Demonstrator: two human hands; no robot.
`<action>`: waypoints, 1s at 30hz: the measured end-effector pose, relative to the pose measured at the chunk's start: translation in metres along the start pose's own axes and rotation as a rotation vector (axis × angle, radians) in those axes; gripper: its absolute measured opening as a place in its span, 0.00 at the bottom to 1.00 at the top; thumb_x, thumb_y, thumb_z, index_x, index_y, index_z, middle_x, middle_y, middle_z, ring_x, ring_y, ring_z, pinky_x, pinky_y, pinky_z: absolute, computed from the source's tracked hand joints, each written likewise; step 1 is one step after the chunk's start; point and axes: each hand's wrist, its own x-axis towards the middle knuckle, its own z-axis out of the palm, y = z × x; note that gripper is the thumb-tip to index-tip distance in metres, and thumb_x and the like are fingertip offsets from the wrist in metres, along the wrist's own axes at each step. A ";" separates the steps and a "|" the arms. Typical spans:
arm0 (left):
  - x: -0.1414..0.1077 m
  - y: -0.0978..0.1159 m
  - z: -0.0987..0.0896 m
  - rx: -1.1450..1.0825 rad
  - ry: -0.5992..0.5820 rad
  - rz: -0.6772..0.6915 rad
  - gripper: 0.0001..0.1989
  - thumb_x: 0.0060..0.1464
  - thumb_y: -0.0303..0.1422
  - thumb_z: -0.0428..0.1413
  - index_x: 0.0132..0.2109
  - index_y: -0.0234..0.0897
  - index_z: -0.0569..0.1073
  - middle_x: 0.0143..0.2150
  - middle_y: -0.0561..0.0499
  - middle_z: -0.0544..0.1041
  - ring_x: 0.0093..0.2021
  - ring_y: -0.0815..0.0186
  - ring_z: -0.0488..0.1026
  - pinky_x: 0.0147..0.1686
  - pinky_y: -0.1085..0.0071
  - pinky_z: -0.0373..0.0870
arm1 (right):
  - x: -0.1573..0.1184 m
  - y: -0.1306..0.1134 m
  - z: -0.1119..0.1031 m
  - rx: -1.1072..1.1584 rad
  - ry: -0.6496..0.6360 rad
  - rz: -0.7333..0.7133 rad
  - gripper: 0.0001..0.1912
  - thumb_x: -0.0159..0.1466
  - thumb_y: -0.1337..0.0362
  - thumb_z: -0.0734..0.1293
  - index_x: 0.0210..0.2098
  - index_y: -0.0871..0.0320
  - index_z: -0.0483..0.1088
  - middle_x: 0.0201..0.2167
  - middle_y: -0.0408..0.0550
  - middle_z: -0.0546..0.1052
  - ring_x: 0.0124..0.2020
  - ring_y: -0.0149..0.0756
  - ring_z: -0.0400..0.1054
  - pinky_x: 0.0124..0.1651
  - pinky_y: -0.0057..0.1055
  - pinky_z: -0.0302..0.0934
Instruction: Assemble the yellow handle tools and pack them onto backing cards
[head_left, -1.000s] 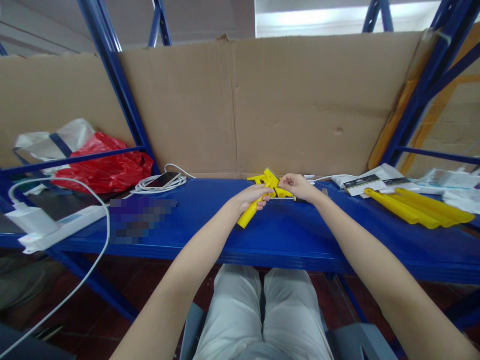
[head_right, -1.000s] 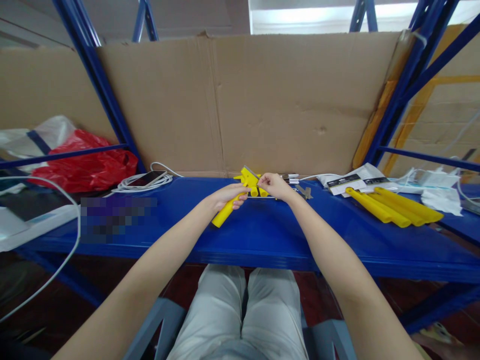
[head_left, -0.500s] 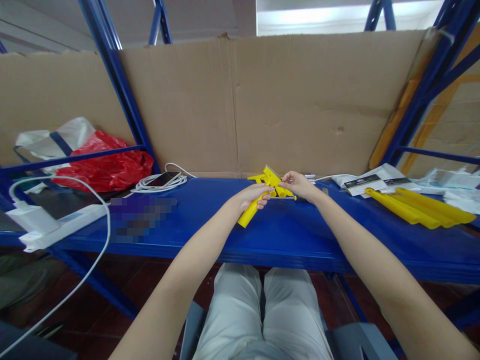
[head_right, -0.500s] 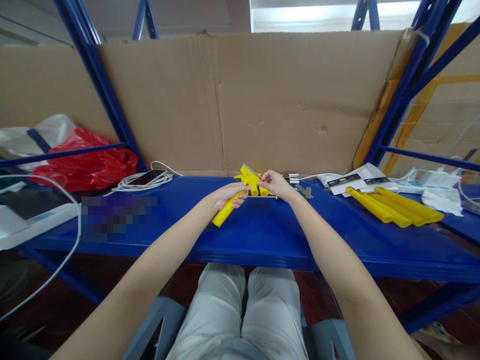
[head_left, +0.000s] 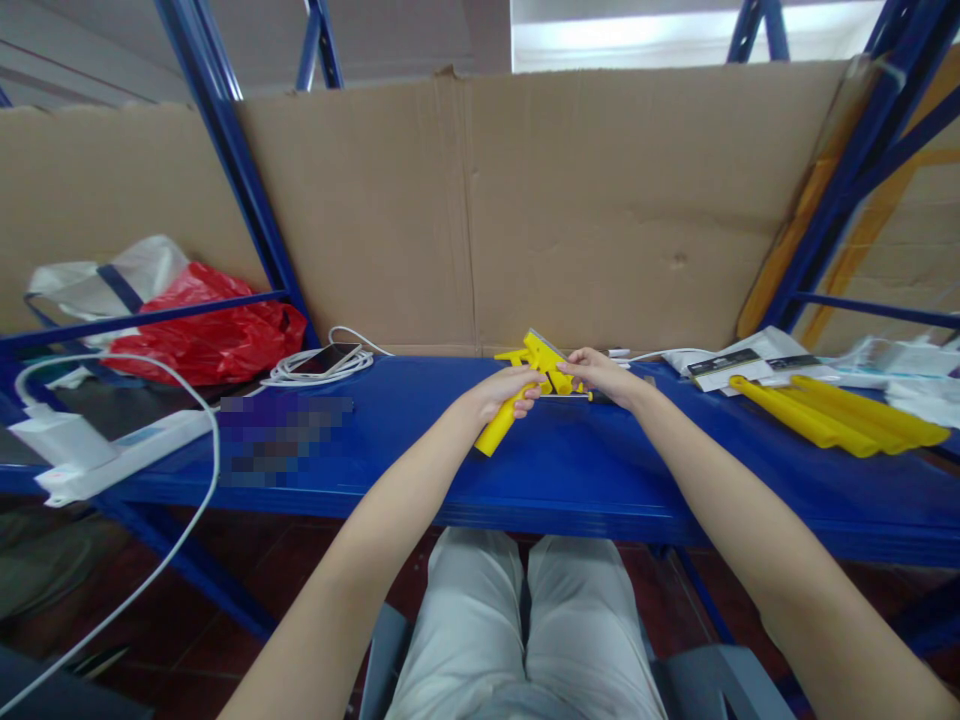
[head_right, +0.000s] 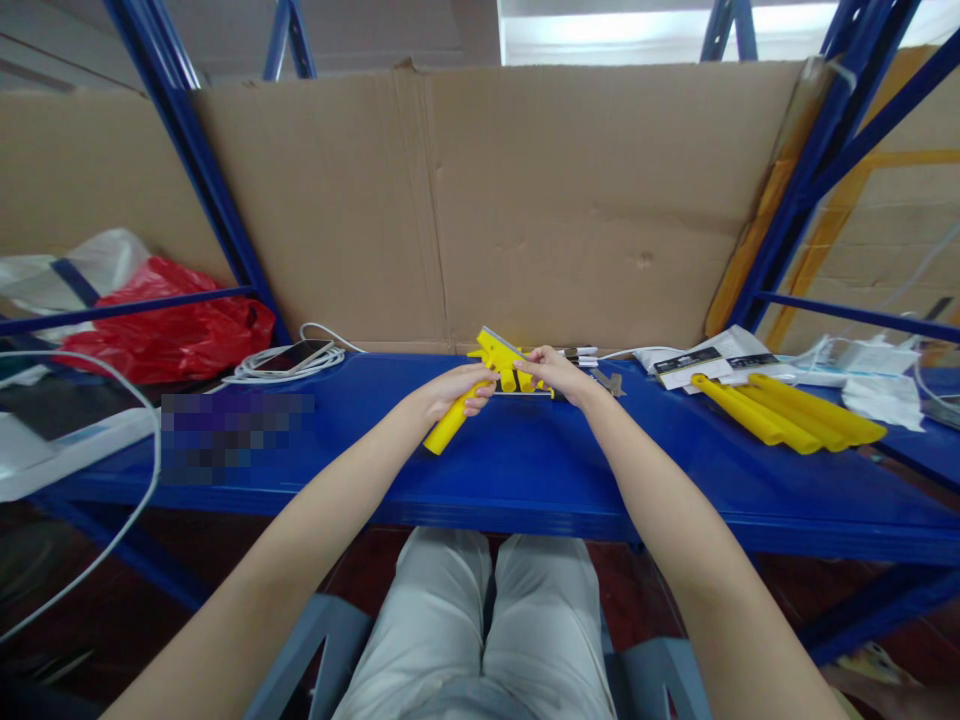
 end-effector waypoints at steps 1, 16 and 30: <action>0.000 0.000 0.000 0.002 0.002 0.000 0.08 0.60 0.24 0.45 0.32 0.38 0.59 0.16 0.63 0.58 0.09 0.78 0.52 0.10 0.82 0.48 | 0.000 0.000 0.000 0.009 -0.010 0.015 0.16 0.55 0.59 0.73 0.32 0.57 0.61 0.25 0.40 0.70 0.23 0.25 0.63 0.22 0.21 0.52; 0.000 0.002 0.004 -0.092 0.119 0.036 0.07 0.60 0.25 0.47 0.33 0.39 0.59 0.15 0.63 0.58 0.09 0.79 0.52 0.11 0.82 0.47 | 0.014 0.015 -0.015 -0.374 0.035 -0.146 0.18 0.58 0.54 0.69 0.41 0.60 0.69 0.38 0.53 0.77 0.31 0.34 0.70 0.33 0.28 0.64; 0.004 0.000 0.002 -0.099 0.201 0.032 0.07 0.59 0.25 0.46 0.33 0.39 0.59 0.16 0.63 0.58 0.09 0.78 0.52 0.12 0.82 0.48 | 0.011 0.044 -0.085 -0.960 -0.174 -0.129 0.11 0.45 0.59 0.74 0.28 0.54 0.75 0.28 0.47 0.77 0.32 0.43 0.72 0.35 0.33 0.62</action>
